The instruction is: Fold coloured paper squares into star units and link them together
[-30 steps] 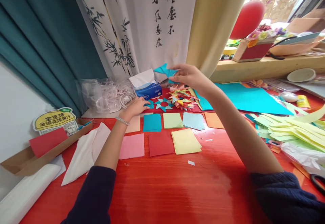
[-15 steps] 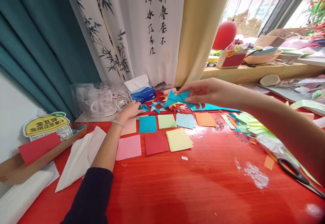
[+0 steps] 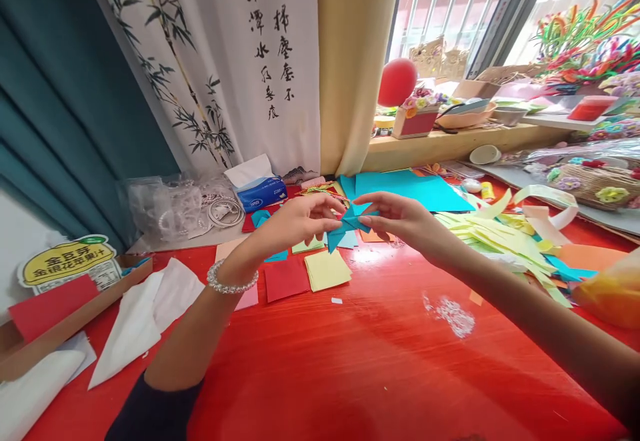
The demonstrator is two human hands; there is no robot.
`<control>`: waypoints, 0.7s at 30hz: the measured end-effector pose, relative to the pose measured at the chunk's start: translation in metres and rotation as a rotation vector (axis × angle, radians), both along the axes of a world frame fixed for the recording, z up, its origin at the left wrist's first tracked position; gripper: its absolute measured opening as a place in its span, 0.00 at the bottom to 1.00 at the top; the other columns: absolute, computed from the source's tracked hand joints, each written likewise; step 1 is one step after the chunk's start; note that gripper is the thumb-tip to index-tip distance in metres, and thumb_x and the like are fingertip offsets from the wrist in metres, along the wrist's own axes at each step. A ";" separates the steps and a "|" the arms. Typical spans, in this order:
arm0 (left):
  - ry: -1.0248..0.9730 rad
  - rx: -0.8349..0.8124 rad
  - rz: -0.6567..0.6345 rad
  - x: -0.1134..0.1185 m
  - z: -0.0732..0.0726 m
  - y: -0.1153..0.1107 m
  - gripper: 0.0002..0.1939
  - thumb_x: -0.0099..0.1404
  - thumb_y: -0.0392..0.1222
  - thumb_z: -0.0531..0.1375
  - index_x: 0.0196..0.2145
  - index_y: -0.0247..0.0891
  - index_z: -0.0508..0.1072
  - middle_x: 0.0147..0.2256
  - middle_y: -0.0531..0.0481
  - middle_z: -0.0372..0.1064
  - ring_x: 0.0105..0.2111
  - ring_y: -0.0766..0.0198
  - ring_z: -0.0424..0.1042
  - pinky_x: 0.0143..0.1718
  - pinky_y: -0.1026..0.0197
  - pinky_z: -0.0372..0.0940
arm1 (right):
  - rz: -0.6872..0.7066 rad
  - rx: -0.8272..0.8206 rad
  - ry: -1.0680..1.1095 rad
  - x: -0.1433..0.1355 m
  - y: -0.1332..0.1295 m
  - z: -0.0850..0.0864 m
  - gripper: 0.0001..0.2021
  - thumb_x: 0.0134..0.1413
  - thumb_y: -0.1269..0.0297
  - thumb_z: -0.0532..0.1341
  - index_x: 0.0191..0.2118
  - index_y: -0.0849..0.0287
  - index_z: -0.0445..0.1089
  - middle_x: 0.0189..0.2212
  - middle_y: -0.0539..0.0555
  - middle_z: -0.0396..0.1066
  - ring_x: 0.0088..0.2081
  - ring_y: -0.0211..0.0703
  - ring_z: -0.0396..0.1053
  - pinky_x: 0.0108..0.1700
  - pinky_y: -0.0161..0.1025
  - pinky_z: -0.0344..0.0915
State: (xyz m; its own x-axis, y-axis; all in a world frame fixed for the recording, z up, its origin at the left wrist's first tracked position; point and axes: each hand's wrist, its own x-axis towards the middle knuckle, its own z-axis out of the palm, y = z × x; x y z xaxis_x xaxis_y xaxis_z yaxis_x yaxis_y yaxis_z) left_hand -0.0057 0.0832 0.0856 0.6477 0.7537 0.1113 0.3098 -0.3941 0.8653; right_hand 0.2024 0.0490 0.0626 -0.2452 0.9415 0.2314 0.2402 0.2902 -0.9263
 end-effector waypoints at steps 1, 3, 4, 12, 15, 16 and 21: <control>-0.040 -0.057 0.025 0.002 -0.002 0.001 0.15 0.58 0.41 0.61 0.42 0.35 0.68 0.28 0.53 0.66 0.23 0.69 0.68 0.21 0.67 0.63 | -0.007 -0.020 0.037 0.002 -0.001 -0.003 0.22 0.48 0.54 0.66 0.45 0.62 0.67 0.23 0.47 0.63 0.23 0.31 0.58 0.23 0.33 0.52; -0.062 -0.140 0.024 0.004 -0.004 0.002 0.16 0.57 0.40 0.62 0.43 0.35 0.67 0.29 0.52 0.67 0.23 0.68 0.70 0.20 0.66 0.65 | 0.004 -0.078 0.081 0.008 -0.003 -0.008 0.18 0.48 0.53 0.66 0.39 0.62 0.68 0.24 0.48 0.65 0.23 0.31 0.59 0.23 0.33 0.53; -0.042 -0.160 0.006 0.004 -0.004 0.004 0.16 0.57 0.41 0.61 0.43 0.35 0.67 0.30 0.51 0.68 0.24 0.67 0.72 0.21 0.65 0.66 | 0.016 -0.110 0.093 0.011 -0.004 -0.011 0.17 0.49 0.53 0.65 0.36 0.62 0.68 0.25 0.50 0.67 0.23 0.31 0.59 0.24 0.33 0.53; 0.541 0.261 0.508 -0.055 -0.020 0.057 0.17 0.64 0.51 0.51 0.42 0.39 0.73 0.36 0.47 0.75 0.33 0.60 0.73 0.26 0.64 0.63 | 0.069 -0.371 -0.152 0.052 0.000 -0.036 0.18 0.55 0.51 0.59 0.26 0.63 0.65 0.22 0.51 0.65 0.22 0.31 0.58 0.26 0.34 0.53; 0.731 0.368 0.588 -0.077 -0.042 0.083 0.17 0.64 0.47 0.51 0.40 0.37 0.74 0.39 0.44 0.75 0.39 0.54 0.72 0.35 0.59 0.64 | 0.089 -0.464 -0.231 0.061 0.002 -0.050 0.18 0.54 0.51 0.59 0.29 0.64 0.66 0.20 0.49 0.63 0.20 0.31 0.56 0.25 0.34 0.51; 0.758 0.382 0.575 -0.081 -0.049 0.090 0.16 0.63 0.47 0.52 0.39 0.37 0.75 0.40 0.43 0.74 0.40 0.52 0.72 0.38 0.57 0.64 | 0.085 -0.489 -0.249 0.062 0.003 -0.055 0.17 0.54 0.52 0.59 0.29 0.64 0.66 0.19 0.49 0.62 0.20 0.31 0.55 0.25 0.33 0.51; 0.823 0.453 0.601 -0.099 -0.075 0.108 0.18 0.63 0.46 0.53 0.43 0.33 0.74 0.45 0.34 0.69 0.50 0.43 0.65 0.49 0.48 0.59 | 0.065 -0.471 -0.548 0.063 0.006 -0.078 0.14 0.54 0.55 0.57 0.28 0.63 0.67 0.21 0.52 0.65 0.22 0.35 0.60 0.25 0.34 0.53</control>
State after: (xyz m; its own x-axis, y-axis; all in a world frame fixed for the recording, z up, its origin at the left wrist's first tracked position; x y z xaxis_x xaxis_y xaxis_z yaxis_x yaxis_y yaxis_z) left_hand -0.1045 0.1915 0.0111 0.1939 0.9679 0.1597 0.9691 -0.2143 0.1225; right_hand 0.2653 0.0546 -0.0154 -0.2686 0.8904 -0.3675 0.7014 -0.0807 -0.7081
